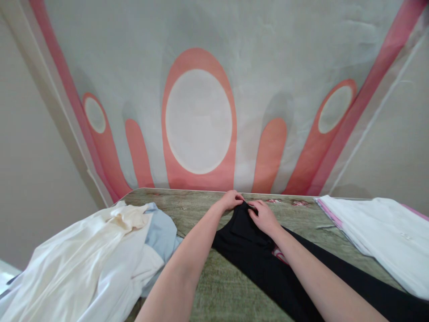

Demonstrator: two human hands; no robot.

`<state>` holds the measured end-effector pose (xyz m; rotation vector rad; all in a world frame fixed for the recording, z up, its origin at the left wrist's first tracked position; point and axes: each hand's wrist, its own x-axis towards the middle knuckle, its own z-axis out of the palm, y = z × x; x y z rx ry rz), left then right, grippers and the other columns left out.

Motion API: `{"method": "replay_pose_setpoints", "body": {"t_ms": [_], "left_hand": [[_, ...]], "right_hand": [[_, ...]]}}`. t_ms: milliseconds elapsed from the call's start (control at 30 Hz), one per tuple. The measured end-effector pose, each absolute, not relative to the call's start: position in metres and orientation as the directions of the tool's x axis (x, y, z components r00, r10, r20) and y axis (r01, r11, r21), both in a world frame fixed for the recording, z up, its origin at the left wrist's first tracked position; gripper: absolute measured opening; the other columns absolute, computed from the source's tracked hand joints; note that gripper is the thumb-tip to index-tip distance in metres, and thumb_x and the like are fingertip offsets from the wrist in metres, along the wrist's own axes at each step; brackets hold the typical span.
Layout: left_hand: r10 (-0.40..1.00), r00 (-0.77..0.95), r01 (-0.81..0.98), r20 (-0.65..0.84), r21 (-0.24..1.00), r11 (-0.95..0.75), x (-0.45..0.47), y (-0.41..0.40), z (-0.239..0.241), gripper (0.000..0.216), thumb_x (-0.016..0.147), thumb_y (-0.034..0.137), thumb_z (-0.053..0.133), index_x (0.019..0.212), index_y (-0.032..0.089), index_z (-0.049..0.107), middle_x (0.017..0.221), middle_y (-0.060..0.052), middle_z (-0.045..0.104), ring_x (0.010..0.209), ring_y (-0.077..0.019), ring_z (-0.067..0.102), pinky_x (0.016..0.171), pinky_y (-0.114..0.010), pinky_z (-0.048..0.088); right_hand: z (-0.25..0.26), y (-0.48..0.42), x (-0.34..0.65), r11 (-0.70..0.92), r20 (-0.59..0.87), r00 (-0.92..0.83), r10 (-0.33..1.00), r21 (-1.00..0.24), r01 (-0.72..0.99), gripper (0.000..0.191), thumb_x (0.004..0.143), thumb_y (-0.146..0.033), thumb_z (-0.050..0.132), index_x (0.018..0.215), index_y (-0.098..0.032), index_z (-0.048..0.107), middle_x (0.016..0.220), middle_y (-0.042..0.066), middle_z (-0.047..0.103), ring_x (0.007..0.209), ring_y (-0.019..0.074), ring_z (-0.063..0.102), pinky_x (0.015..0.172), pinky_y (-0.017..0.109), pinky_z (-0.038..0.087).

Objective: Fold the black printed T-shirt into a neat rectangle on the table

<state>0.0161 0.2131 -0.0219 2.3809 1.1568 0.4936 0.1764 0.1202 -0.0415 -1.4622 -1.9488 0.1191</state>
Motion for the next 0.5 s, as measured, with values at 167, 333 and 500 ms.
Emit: {"method": "replay_pose_setpoints", "body": {"t_ms": [167,333,500], "left_hand": [[0.848,0.495,0.727,0.191,0.443,-0.525,0.013,0.207,-0.018,0.023,0.073,0.033,0.059,0.083,0.016,0.069,0.082,-0.004,0.066,0.079,-0.0171,0.058,0.074,-0.025,0.043],[0.869,0.447,0.788,0.211,0.368,-0.494,0.006,0.202,-0.011,0.024,0.073,0.040,0.059,0.077,0.018,0.069,0.080,-0.005,0.066,0.077,-0.0183,0.059,0.072,-0.027,0.043],[0.874,0.433,0.808,0.222,0.334,-0.485,0.007,0.193,-0.007,0.028,0.081,0.039,0.050,0.082,0.018,0.069,0.081,-0.005,0.066,0.078,-0.0172,0.059,0.073,-0.025,0.042]], "right_hand": [[-0.040,0.119,0.175,0.435,0.456,-0.260,0.851,-0.336,0.836,0.030,0.082,-0.025,0.047,0.108,-0.020,0.062,0.109,0.007,0.059,0.099,0.0206,0.050,0.089,0.036,0.038],[-0.038,0.118,0.174,0.434,0.429,-0.295,0.854,-0.273,0.858,0.030,0.085,-0.026,0.043,0.105,-0.021,0.064,0.112,0.007,0.060,0.100,0.0214,0.049,0.089,0.037,0.037],[-0.037,0.117,0.173,0.445,0.440,-0.287,0.851,-0.313,0.839,0.028,0.084,-0.025,0.045,0.103,-0.022,0.065,0.112,0.007,0.059,0.100,0.0211,0.050,0.088,0.037,0.037]]}}
